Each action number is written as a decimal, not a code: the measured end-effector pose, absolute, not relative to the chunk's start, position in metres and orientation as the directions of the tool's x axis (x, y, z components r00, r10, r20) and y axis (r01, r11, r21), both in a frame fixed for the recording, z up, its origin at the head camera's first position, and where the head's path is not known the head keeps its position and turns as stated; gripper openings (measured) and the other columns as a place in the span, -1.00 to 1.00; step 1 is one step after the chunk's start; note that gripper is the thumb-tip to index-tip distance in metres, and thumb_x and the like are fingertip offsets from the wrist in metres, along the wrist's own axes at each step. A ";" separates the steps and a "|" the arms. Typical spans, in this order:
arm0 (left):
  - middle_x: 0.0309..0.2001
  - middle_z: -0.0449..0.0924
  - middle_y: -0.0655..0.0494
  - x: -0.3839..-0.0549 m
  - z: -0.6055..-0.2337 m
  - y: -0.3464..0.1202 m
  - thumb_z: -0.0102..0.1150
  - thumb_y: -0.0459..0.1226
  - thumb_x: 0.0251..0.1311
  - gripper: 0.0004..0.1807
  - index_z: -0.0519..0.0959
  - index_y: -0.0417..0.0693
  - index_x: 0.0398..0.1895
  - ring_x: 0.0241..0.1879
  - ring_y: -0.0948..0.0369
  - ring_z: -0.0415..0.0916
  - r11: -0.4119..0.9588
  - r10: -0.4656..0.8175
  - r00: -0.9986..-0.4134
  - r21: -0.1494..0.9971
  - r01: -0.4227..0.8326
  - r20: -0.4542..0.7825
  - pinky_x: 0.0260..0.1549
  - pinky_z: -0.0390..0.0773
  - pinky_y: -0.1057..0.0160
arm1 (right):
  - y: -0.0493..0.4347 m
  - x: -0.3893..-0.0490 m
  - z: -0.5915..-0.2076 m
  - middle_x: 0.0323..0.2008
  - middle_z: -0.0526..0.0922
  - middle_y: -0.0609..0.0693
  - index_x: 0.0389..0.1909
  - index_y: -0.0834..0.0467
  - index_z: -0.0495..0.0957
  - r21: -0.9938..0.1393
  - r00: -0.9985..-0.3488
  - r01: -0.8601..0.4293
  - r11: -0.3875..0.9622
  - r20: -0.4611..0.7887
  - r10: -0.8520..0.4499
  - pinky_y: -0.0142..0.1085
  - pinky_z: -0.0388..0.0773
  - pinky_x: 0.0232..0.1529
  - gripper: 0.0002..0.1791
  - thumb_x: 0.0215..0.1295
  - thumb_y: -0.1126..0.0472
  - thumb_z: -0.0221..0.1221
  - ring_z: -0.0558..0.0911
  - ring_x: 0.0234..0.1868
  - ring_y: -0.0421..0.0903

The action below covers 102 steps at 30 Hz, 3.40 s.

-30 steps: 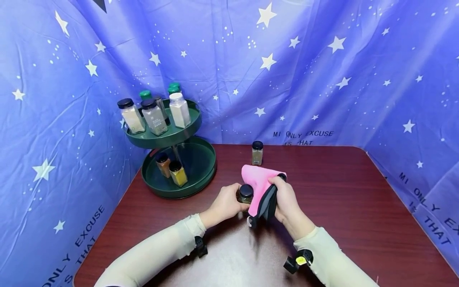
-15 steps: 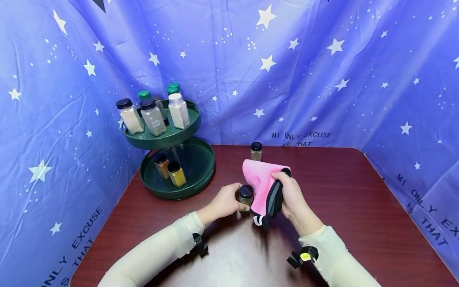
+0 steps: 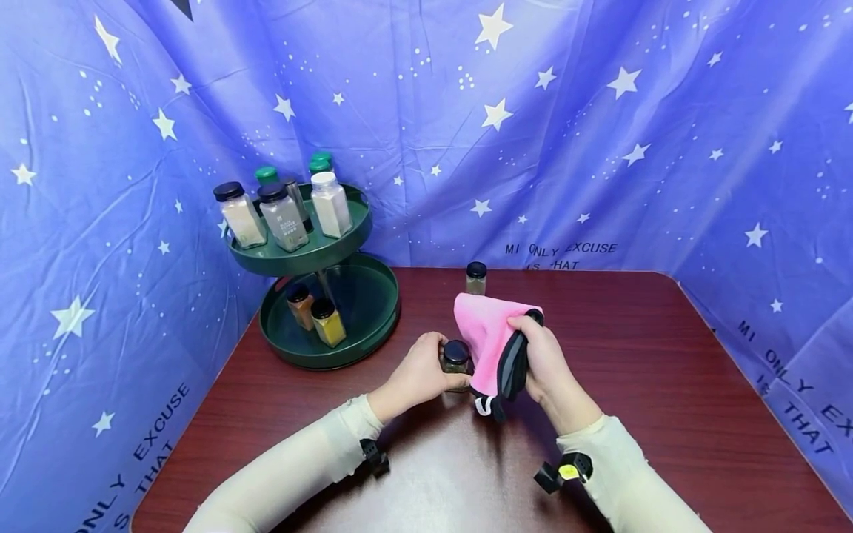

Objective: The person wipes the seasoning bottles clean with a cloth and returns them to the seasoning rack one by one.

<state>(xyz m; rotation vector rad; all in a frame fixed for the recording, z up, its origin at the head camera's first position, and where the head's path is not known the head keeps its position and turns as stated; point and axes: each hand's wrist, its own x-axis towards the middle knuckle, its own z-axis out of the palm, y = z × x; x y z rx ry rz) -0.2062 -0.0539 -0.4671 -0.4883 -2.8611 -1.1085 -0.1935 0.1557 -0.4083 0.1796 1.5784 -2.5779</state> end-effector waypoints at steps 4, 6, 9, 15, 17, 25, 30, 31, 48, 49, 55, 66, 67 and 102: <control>-0.22 0.46 0.07 -0.203 -0.470 -0.050 0.59 0.21 -0.15 -0.21 0.43 -0.13 -0.09 -0.23 0.21 0.45 0.694 0.218 -0.967 0.675 0.251 0.135 -0.20 0.54 0.27 | 0.156 -0.194 -0.409 -0.57 0.65 -0.13 -0.43 0.10 0.50 -0.876 -0.987 0.155 -0.457 -0.156 -0.035 -0.39 0.61 -0.42 -0.74 0.49 0.26 -0.03 0.66 -0.52 -0.25; -0.24 0.46 0.08 -0.202 -0.469 -0.050 0.58 0.20 -0.13 -0.24 0.42 -0.12 -0.11 -0.24 0.21 0.44 0.684 0.201 -0.971 0.691 0.234 0.130 -0.21 0.53 0.27 | 0.156 -0.194 -0.409 -0.57 0.65 -0.12 -0.43 0.09 0.50 -0.874 -0.987 0.153 -0.461 -0.155 -0.033 -0.39 0.61 -0.42 -0.74 0.49 0.26 -0.03 0.65 -0.53 -0.25; -0.25 0.47 0.08 -0.201 -0.467 -0.050 0.59 0.14 -0.10 -0.29 0.42 -0.11 -0.13 -0.24 0.20 0.43 0.671 0.193 -0.971 0.704 0.233 0.137 -0.22 0.52 0.25 | 0.156 -0.195 -0.410 -0.58 0.64 -0.12 -0.43 0.09 0.50 -0.871 -0.987 0.154 -0.467 -0.158 -0.032 -0.39 0.60 -0.43 -0.75 0.49 0.26 -0.03 0.65 -0.54 -0.24; -0.26 0.49 0.08 -0.199 -0.463 -0.051 0.59 0.01 -0.07 -0.38 0.45 -0.14 -0.13 -0.24 0.18 0.44 0.671 0.204 -0.967 0.697 0.252 0.153 -0.22 0.51 0.23 | 0.155 -0.195 -0.413 -0.57 0.64 -0.11 -0.43 0.10 0.50 -0.864 -0.986 0.165 -0.476 -0.164 -0.043 -0.38 0.60 -0.42 -0.75 0.49 0.26 -0.02 0.66 -0.52 -0.24; -0.25 0.51 0.07 -0.199 -0.464 -0.052 0.58 -0.04 -0.06 -0.41 0.47 -0.16 -0.11 -0.24 0.17 0.47 0.671 0.215 -0.963 0.692 0.268 0.164 -0.20 0.53 0.20 | 0.154 -0.195 -0.415 -0.56 0.65 -0.11 -0.42 0.11 0.50 -0.863 -0.985 0.165 -0.477 -0.164 -0.045 -0.39 0.61 -0.41 -0.76 0.49 0.26 -0.02 0.66 -0.51 -0.24; -0.11 0.58 -0.02 -0.199 -0.457 -0.054 0.52 -0.11 -0.02 -0.42 0.51 -0.21 0.00 -0.09 0.07 0.58 0.680 0.256 -0.953 0.671 0.295 0.160 0.02 0.59 0.09 | 0.147 -0.194 -0.419 -0.56 0.64 -0.11 -0.37 0.12 0.48 -0.875 -0.985 0.169 -0.455 -0.170 -0.039 -0.37 0.60 -0.43 -0.82 0.47 0.24 0.00 0.65 -0.53 -0.23; -0.16 0.59 0.03 -0.196 -0.455 -0.058 0.57 -0.07 -0.02 -0.45 0.54 -0.17 -0.08 -0.13 0.10 0.57 0.684 0.238 -0.957 0.671 0.286 0.166 -0.06 0.58 0.12 | 0.140 -0.191 -0.422 -0.53 0.66 -0.12 -0.33 0.12 0.50 -0.895 -0.986 0.147 -0.421 -0.164 0.004 -0.36 0.61 -0.39 -0.86 0.44 0.23 0.04 0.65 -0.50 -0.24; -0.17 0.59 0.03 -0.195 -0.455 -0.058 0.57 -0.07 -0.02 -0.47 0.55 -0.16 -0.09 -0.14 0.10 0.57 0.685 0.237 -0.957 0.669 0.288 0.170 -0.07 0.57 0.13 | 0.139 -0.191 -0.422 -0.54 0.65 -0.12 -0.33 0.13 0.50 -0.899 -0.987 0.134 -0.416 -0.158 0.024 -0.36 0.60 -0.40 -0.87 0.43 0.23 0.05 0.64 -0.50 -0.24; -0.33 0.69 0.14 -0.203 -0.451 -0.057 0.59 -0.15 -0.10 -0.61 0.63 -0.06 -0.25 -0.33 0.24 0.55 0.676 0.252 -0.951 0.670 0.307 0.182 -0.29 0.57 0.31 | 0.126 -0.190 -0.435 -0.57 0.65 -0.07 -0.31 0.21 0.45 -0.899 -0.987 0.147 -0.413 -0.161 0.000 -0.28 0.64 -0.47 -0.87 0.41 0.24 0.03 0.65 -0.56 -0.19; -0.33 0.69 0.13 -0.204 -0.451 -0.057 0.59 -0.16 -0.11 -0.61 0.63 -0.07 -0.24 -0.33 0.24 0.55 0.671 0.254 -0.949 0.674 0.310 0.184 -0.30 0.57 0.31 | 0.126 -0.191 -0.438 -0.59 0.64 -0.08 -0.33 0.21 0.44 -0.900 -0.985 0.153 -0.408 -0.170 0.004 -0.29 0.63 -0.49 -0.87 0.41 0.24 0.04 0.64 -0.57 -0.20; -0.33 0.68 0.13 -0.204 -0.452 -0.056 0.61 -0.19 -0.13 -0.59 0.63 -0.09 -0.22 -0.33 0.24 0.54 0.684 0.252 -0.953 0.664 0.300 0.171 -0.31 0.55 0.32 | 0.121 -0.194 -0.460 -0.69 0.51 -0.14 -0.42 0.17 0.40 -0.929 -0.965 0.235 -0.287 -0.257 0.043 -0.33 0.55 -0.55 -0.82 0.40 0.21 0.05 0.54 -0.66 -0.24; -0.30 0.68 0.14 -0.204 -0.457 -0.056 0.61 -0.19 -0.12 -0.59 0.63 -0.07 -0.21 -0.29 0.25 0.55 0.681 0.252 -0.952 0.666 0.303 0.175 -0.27 0.55 0.31 | 0.126 -0.187 -0.435 -0.60 0.62 -0.10 -0.41 0.15 0.44 -0.877 -0.980 0.147 -0.458 -0.192 0.052 -0.34 0.61 -0.48 -0.84 0.41 0.25 0.04 0.63 -0.57 -0.23; -0.29 0.68 0.14 -0.204 -0.457 -0.056 0.61 -0.19 -0.12 -0.59 0.63 -0.08 -0.20 -0.29 0.24 0.55 0.684 0.254 -0.950 0.662 0.308 0.179 -0.26 0.55 0.30 | 0.127 -0.186 -0.432 -0.57 0.64 -0.09 -0.39 0.15 0.45 -0.868 -0.984 0.131 -0.479 -0.172 0.043 -0.34 0.63 -0.45 -0.85 0.42 0.26 0.03 0.65 -0.53 -0.23; -0.29 0.70 0.13 -0.206 -0.459 -0.059 0.63 -0.22 -0.14 -0.54 0.64 -0.11 -0.15 -0.30 0.23 0.56 0.657 0.270 -0.949 0.689 0.306 0.163 -0.29 0.56 0.32 | 0.128 -0.194 -0.458 -0.69 0.50 -0.13 -0.44 0.17 0.39 -0.904 -0.961 0.265 -0.334 -0.275 -0.016 -0.33 0.57 -0.53 -0.81 0.41 0.25 0.04 0.54 -0.65 -0.22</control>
